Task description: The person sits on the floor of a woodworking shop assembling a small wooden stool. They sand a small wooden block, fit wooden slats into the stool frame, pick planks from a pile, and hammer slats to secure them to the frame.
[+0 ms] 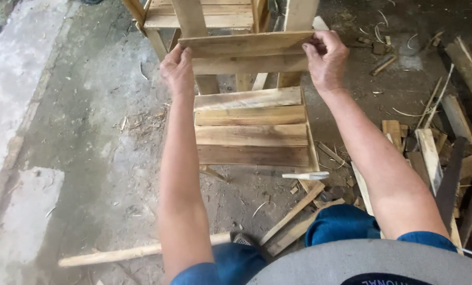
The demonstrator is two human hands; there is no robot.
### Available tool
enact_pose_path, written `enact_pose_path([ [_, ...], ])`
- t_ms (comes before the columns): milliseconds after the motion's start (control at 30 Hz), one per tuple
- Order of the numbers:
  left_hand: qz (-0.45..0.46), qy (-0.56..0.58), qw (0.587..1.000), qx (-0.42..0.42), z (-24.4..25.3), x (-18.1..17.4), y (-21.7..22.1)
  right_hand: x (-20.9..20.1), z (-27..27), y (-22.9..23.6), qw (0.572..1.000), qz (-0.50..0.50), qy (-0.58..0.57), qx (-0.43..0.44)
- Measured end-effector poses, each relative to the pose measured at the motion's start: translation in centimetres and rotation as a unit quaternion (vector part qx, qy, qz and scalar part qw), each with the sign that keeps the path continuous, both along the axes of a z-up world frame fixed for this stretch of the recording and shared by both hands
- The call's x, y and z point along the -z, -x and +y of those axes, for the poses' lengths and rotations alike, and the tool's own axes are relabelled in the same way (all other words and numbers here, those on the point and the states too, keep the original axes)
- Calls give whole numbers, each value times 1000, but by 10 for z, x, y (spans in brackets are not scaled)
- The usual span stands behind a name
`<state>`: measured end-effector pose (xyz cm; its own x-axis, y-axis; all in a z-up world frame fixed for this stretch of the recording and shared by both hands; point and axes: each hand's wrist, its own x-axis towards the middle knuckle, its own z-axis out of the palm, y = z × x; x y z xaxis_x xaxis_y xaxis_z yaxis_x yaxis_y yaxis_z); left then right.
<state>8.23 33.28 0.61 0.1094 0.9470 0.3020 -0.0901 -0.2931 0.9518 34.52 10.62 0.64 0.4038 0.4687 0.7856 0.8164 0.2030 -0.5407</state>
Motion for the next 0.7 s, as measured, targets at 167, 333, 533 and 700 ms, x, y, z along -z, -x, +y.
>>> enact_pose_path([
  [167, 53, -14, 997, -49, 16, 13, -8, 11, 9, -4, 1000, 0, -17, -9],
  [333, 6, -3, 1000, -31, 28, 27, -13, 17, 19, -7, 1000, -8, -28, -9],
  [533, -33, -11, 999, -33, 35, 38, -21, 18, 19, -5, 999, 3, -41, -15],
  [700, -20, -37, 997, -71, 34, 38, -25, 24, 24, -7, 998, 19, -57, 3],
])
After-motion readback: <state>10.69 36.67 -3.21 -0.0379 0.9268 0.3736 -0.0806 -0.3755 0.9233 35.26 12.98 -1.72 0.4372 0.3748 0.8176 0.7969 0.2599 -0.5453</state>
